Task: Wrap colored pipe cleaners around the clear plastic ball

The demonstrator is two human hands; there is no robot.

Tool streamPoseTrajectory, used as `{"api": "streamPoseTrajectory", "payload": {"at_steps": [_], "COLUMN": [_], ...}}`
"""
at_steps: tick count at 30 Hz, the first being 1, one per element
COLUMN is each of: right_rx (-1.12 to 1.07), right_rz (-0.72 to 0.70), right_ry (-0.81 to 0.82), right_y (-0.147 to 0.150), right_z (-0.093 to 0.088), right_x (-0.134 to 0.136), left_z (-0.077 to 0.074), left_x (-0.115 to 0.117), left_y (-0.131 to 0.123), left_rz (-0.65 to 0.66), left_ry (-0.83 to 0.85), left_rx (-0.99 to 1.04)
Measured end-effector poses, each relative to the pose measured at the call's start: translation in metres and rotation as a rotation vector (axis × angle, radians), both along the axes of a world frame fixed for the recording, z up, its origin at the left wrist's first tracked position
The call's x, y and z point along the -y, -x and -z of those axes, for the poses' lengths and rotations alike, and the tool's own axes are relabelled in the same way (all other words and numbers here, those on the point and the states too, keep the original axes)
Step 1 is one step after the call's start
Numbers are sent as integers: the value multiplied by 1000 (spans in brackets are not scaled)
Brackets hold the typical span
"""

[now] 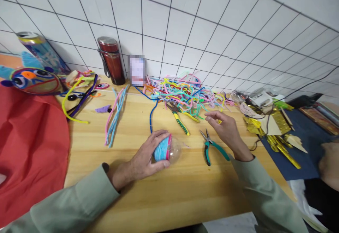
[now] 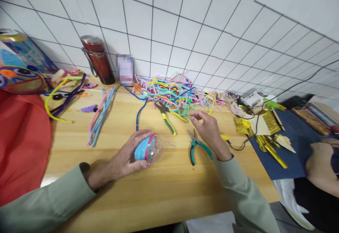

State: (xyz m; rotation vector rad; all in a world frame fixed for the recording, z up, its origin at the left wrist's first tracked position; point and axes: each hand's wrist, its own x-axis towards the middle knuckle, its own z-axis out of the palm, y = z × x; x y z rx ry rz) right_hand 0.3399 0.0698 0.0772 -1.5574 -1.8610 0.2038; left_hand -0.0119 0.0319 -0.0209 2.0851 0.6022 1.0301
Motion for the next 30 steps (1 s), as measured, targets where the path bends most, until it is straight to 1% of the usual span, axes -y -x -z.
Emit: {"api": "streamPoseTrajectory", "payload": {"at_steps": [4,8,14,19,24,30], "right_rx": [-2,-4,-5,-10,39,34], "right_rz": [-23,-22,29,95,79,80], "right_ry": [22,49,63,67,128,181], "right_y": [-1,-7,-26,-37,-38,-38], "right_z": [6,6,3,10,20,26], "right_x": [-5,-9,-22,-30,-24,-8], "left_z": [2,5,4,2,-1,-1], "left_x": [0,1,1,-1,-2,-2], "left_y": [-2,-4,-3,-2,-1,-2], "left_rz": [-19,-31,-29,-26,-6,-7], "left_ry": [-2,-1,-12,-11,-7,-32], "left_rx": [16,29,5,3,0,3]}}
